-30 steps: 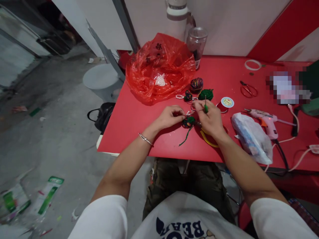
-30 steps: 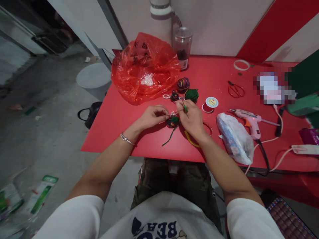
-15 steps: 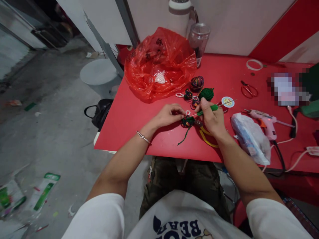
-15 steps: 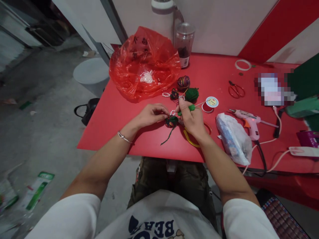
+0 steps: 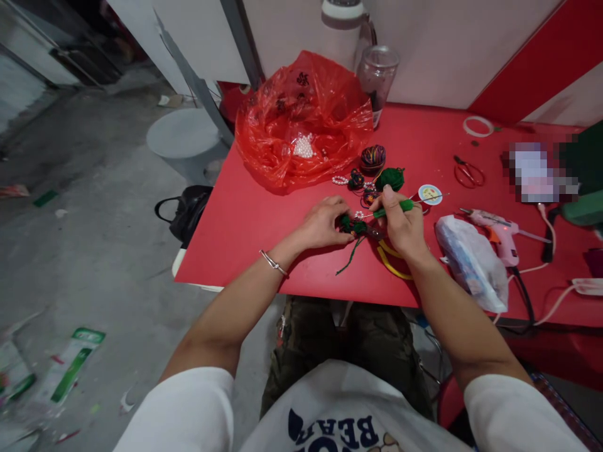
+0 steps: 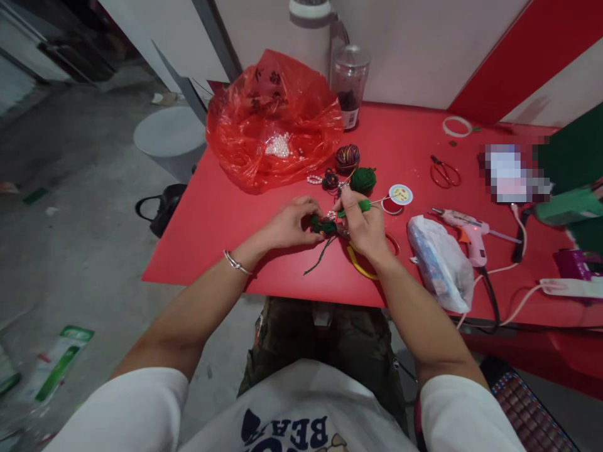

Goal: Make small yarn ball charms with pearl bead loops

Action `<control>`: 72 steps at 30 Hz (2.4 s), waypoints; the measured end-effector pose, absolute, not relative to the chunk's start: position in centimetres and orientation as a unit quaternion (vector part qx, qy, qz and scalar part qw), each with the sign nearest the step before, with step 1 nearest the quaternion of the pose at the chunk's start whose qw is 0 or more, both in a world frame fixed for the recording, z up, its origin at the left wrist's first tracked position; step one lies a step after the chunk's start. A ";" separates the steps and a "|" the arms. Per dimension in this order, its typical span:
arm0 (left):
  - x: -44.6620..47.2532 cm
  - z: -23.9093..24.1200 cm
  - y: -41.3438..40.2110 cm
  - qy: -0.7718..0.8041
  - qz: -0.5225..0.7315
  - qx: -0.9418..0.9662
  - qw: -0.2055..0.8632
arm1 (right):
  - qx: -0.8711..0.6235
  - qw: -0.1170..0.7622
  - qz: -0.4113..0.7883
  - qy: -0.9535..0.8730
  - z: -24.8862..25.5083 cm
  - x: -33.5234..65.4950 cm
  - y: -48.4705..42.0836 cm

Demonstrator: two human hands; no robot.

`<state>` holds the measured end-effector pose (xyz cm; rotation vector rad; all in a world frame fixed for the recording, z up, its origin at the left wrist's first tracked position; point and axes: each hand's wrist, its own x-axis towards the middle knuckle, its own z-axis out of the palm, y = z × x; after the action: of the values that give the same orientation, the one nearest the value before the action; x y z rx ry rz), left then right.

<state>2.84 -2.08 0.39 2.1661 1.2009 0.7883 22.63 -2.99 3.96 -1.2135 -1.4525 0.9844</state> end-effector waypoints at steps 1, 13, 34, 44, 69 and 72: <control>2.9 0.3 -2.1 0.444 0.305 0.798 0.268 | -0.499 0.484 0.403 -0.595 4.0 22.6 -3.0; 2.9 0.9 -2.0 0.425 0.450 0.479 0.623 | -0.477 0.559 0.405 -0.544 3.7 22.7 -2.6; 3.0 1.2 -1.9 0.396 0.492 0.447 0.633 | -0.439 0.519 0.416 -0.605 2.4 22.7 -2.9; 2.8 0.9 -1.7 0.373 0.486 0.413 0.674 | -0.429 0.509 0.427 -0.612 2.5 22.5 -3.2; 2.7 1.2 -1.7 0.384 0.495 0.436 0.646 | -0.427 0.520 0.419 -0.610 2.8 22.7 -3.3; 2.7 1.1 -1.7 0.384 0.497 0.439 0.643 | -0.430 0.516 0.418 -0.612 2.7 22.6 -3.4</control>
<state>2.72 -1.70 1.09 1.0006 0.8742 1.1321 22.59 -3.35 2.74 -1.0338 -1.4694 1.0037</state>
